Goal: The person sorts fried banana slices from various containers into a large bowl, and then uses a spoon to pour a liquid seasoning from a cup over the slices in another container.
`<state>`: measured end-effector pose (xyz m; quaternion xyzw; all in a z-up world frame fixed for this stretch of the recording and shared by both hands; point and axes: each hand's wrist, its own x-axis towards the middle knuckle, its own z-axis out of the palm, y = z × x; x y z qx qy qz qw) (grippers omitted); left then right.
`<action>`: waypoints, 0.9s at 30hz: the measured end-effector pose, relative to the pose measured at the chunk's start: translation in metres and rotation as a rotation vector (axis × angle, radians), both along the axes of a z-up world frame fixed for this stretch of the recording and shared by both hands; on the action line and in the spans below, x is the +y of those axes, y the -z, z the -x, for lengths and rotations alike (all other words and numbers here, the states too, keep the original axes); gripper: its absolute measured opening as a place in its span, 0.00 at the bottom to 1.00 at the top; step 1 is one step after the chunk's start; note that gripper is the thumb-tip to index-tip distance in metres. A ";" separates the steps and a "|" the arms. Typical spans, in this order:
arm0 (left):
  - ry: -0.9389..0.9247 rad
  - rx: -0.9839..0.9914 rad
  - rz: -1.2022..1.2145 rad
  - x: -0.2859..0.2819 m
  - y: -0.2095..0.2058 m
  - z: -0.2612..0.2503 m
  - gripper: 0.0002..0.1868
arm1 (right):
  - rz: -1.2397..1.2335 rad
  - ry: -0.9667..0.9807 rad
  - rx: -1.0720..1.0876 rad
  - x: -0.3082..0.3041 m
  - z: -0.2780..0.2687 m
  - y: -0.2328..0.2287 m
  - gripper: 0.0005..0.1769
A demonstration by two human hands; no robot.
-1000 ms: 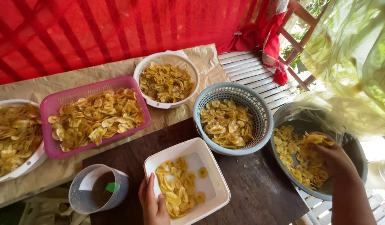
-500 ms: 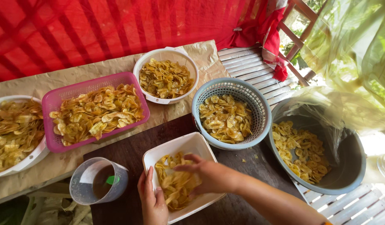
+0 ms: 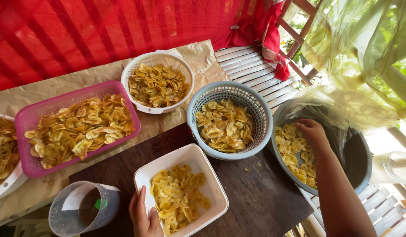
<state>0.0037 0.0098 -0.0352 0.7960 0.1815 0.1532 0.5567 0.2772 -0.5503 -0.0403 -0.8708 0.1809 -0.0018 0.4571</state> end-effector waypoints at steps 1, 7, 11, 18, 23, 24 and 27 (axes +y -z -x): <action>-0.018 0.063 0.101 -0.001 -0.001 0.000 0.37 | 0.165 0.062 0.093 -0.009 -0.006 0.011 0.35; -0.003 -0.003 0.088 0.002 0.007 -0.002 0.37 | 0.140 -0.096 0.287 0.000 -0.032 0.056 0.39; 0.007 0.048 0.075 0.008 0.012 -0.001 0.37 | 0.035 -0.149 0.386 0.024 -0.028 0.076 0.44; 0.022 0.027 0.017 0.009 0.014 0.000 0.38 | 0.539 -0.785 0.730 -0.030 0.011 0.068 0.49; -0.008 -0.001 0.072 0.003 0.015 -0.003 0.38 | 0.592 -0.609 0.782 -0.060 0.059 0.055 0.55; -0.007 -0.015 0.059 0.004 0.016 -0.001 0.38 | 0.551 -0.478 0.773 -0.055 0.073 0.061 0.59; 0.011 -0.047 -0.011 0.009 0.019 0.000 0.39 | 0.755 -0.378 0.756 -0.039 0.090 0.072 0.66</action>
